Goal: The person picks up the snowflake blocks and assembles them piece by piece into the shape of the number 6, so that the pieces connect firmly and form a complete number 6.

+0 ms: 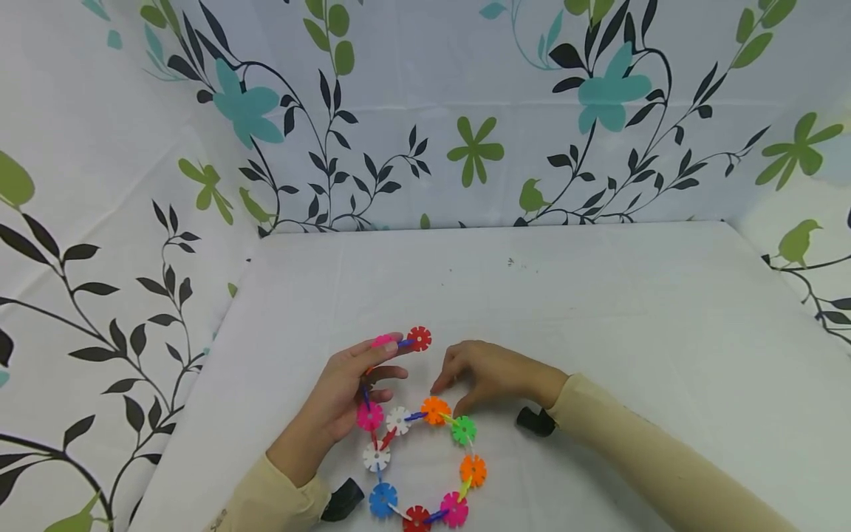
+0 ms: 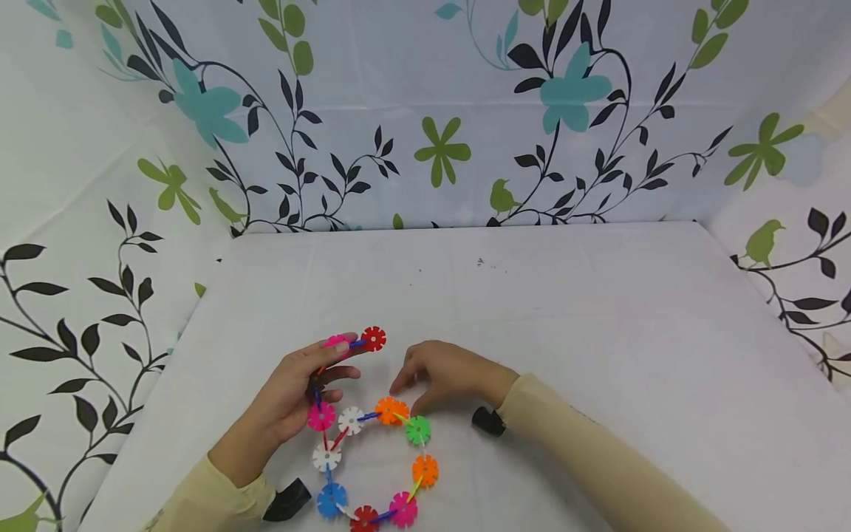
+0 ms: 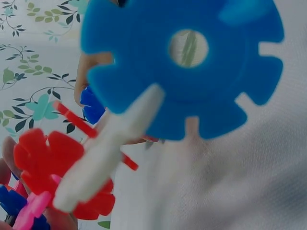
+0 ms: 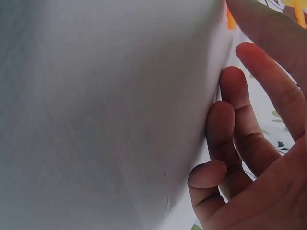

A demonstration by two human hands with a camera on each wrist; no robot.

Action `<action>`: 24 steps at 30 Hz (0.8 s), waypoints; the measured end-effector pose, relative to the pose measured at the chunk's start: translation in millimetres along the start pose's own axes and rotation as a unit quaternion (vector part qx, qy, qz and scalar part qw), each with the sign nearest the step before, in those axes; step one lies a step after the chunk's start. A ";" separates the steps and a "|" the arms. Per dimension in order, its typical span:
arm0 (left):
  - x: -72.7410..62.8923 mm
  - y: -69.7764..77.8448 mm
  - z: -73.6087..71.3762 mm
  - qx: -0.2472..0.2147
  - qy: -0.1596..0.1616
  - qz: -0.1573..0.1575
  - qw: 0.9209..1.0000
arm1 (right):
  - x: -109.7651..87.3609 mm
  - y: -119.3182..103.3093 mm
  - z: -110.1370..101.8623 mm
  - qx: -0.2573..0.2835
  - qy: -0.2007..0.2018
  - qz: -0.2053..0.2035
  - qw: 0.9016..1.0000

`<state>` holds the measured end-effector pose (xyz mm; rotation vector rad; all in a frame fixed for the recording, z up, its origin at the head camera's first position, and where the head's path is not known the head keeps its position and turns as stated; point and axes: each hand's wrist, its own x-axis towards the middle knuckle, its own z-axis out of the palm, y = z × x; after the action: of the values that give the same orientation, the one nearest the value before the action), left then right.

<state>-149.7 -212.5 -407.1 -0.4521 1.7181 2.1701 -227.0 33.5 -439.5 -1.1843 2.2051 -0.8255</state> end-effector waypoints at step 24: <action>-1.9 0.2 -2.6 -0.003 -0.013 0.001 1.000 | 10.0 -5.5 3.6 -0.015 0.003 0.002 1.000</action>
<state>-148.1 -215.2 -406.6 -0.4208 1.7002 2.1735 -226.5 21.5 -439.5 -1.1933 2.2308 -0.7968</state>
